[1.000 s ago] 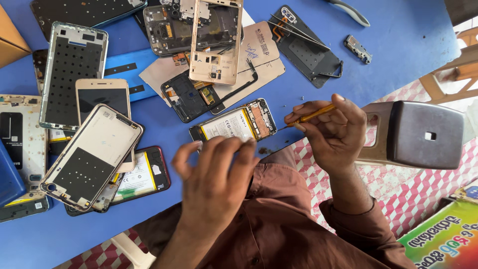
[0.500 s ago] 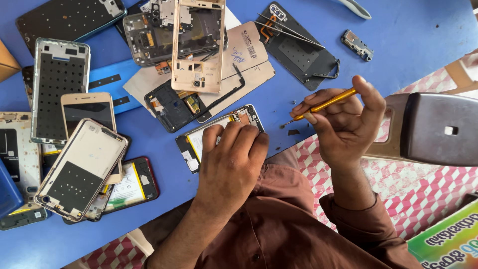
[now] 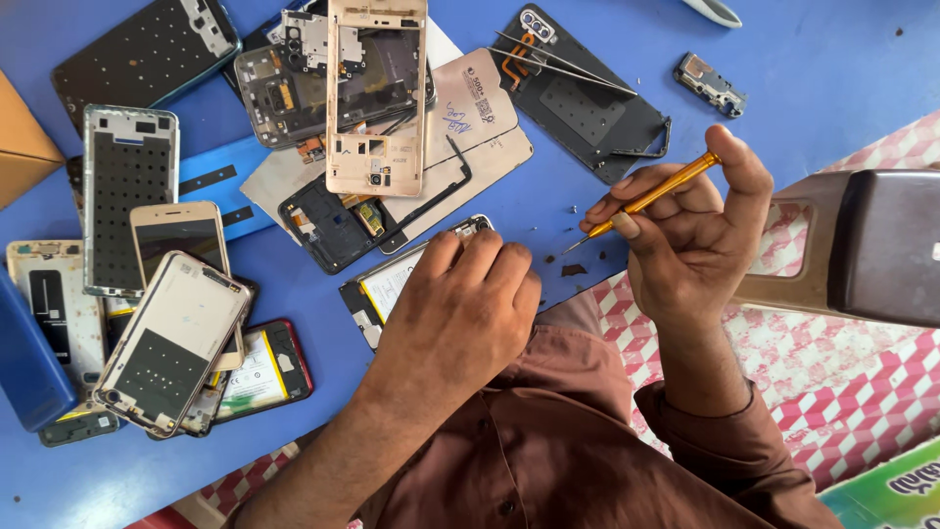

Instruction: The person uses a screwdriver to remove screws from the internal frame of a disassembled smartphone. The person holds the phone steady with one hand while unscrewing components with the other, placing removed screws on the table.

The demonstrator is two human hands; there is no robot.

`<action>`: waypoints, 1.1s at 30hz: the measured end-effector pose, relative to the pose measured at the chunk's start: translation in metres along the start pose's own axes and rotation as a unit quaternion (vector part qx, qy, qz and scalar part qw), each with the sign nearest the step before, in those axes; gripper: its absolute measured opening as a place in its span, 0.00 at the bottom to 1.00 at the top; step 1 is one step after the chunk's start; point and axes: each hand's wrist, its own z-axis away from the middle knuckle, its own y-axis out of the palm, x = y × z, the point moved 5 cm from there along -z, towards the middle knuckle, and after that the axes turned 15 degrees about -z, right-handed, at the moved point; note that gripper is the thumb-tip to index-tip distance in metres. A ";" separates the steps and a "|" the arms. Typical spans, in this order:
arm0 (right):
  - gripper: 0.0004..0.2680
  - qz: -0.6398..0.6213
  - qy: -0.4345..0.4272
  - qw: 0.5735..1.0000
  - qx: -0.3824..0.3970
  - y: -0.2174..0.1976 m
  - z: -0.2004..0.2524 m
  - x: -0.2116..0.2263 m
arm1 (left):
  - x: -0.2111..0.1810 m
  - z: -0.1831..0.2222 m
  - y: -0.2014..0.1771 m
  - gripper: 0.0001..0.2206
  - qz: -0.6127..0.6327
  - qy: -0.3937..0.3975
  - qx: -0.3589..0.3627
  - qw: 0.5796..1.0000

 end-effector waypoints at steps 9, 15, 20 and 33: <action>0.30 -0.039 0.005 0.999 -0.006 -0.005 0.000 -0.002 | -0.006 -0.008 0.003 0.07 -0.022 -0.038 -0.010 0.999; 0.30 -0.043 -0.006 0.999 0.007 -0.004 -0.002 -0.001 | -0.008 -0.001 0.018 0.06 -0.040 -0.047 0.075 0.995; 0.30 -0.048 0.005 0.999 -0.007 -0.006 -0.001 -0.001 | 0.003 0.009 0.017 0.04 0.008 -0.093 0.037 0.995; 0.31 -0.057 0.015 0.998 -0.011 -0.006 0.000 -0.002 | 0.009 0.015 0.003 0.06 0.052 -0.053 -0.003 0.997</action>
